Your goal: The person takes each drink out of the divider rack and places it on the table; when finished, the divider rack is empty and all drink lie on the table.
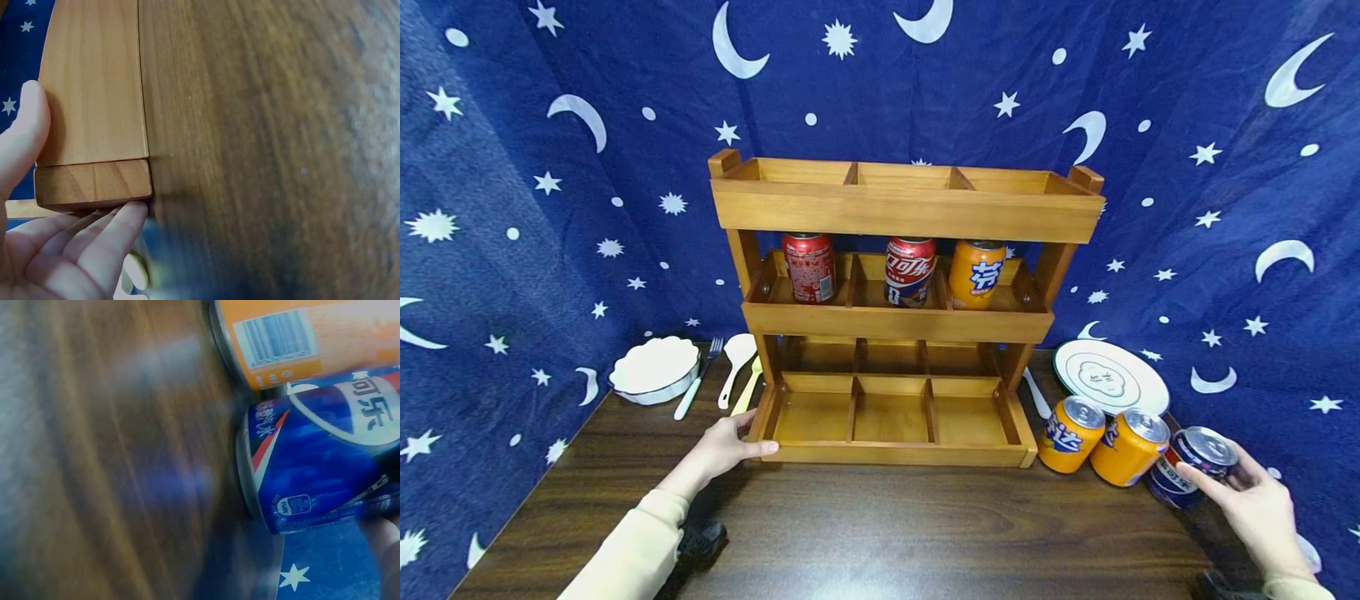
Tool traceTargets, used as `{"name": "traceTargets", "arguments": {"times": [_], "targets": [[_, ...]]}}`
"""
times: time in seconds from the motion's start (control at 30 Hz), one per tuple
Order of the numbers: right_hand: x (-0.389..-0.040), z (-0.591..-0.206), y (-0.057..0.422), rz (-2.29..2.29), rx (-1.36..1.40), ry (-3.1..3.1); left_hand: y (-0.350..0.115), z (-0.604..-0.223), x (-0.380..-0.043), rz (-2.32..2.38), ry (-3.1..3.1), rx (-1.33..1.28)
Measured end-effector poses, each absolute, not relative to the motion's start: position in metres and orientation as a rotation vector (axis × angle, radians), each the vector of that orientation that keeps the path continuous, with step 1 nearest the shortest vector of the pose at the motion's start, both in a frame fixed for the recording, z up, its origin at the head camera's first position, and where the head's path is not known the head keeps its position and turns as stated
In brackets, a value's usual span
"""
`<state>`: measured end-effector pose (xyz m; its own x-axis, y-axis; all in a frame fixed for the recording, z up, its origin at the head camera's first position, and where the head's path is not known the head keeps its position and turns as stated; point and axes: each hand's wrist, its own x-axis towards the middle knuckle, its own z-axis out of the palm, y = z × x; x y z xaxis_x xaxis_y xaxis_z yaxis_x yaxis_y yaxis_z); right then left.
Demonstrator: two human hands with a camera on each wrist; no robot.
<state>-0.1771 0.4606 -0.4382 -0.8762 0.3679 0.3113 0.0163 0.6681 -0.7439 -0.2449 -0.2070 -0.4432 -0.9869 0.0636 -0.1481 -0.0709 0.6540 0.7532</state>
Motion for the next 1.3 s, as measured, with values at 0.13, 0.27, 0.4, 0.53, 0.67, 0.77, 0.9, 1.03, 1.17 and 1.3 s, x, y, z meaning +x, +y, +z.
{"name": "traceTargets", "arguments": {"times": [0.13,0.27,0.4,0.53,0.67,0.77,0.9,1.03,1.17,1.3], "targets": [[-0.185,-0.435,0.458,1.112,-0.238,-2.438,-0.208,-0.444,-0.244,1.256,2.702,-0.01],[-0.187,-0.434,0.459,1.133,-0.195,-2.441,-0.208,-0.443,-0.244,1.275,2.692,-0.001],[-0.187,-0.435,0.462,1.177,-0.18,-2.457,-0.207,-0.442,-0.245,1.3,2.687,0.017],[-0.187,-0.436,0.465,1.222,-0.18,-2.471,-0.207,-0.442,-0.246,1.304,2.692,0.022],[-0.185,-0.44,0.467,1.15,-0.24,-2.52,-0.207,-0.442,-0.245,1.282,2.699,0.019],[-0.182,-0.44,0.467,1.089,-0.303,-2.521,-0.207,-0.442,-0.244,1.267,2.705,0.019],[-0.179,-0.425,0.458,1.098,-0.364,-2.426,-0.207,-0.441,-0.244,1.261,2.711,0.025],[-0.178,-0.392,0.434,1.162,-0.314,-2.337,-0.208,-0.441,-0.245,1.257,2.714,0.025],[-0.182,-0.357,0.398,1.168,-0.179,-2.322,-0.208,-0.443,-0.245,1.244,2.712,0.026],[-0.193,-0.331,0.357,1.177,-0.029,-2.283,-0.208,-0.444,-0.245,1.248,2.715,0.034]]}}
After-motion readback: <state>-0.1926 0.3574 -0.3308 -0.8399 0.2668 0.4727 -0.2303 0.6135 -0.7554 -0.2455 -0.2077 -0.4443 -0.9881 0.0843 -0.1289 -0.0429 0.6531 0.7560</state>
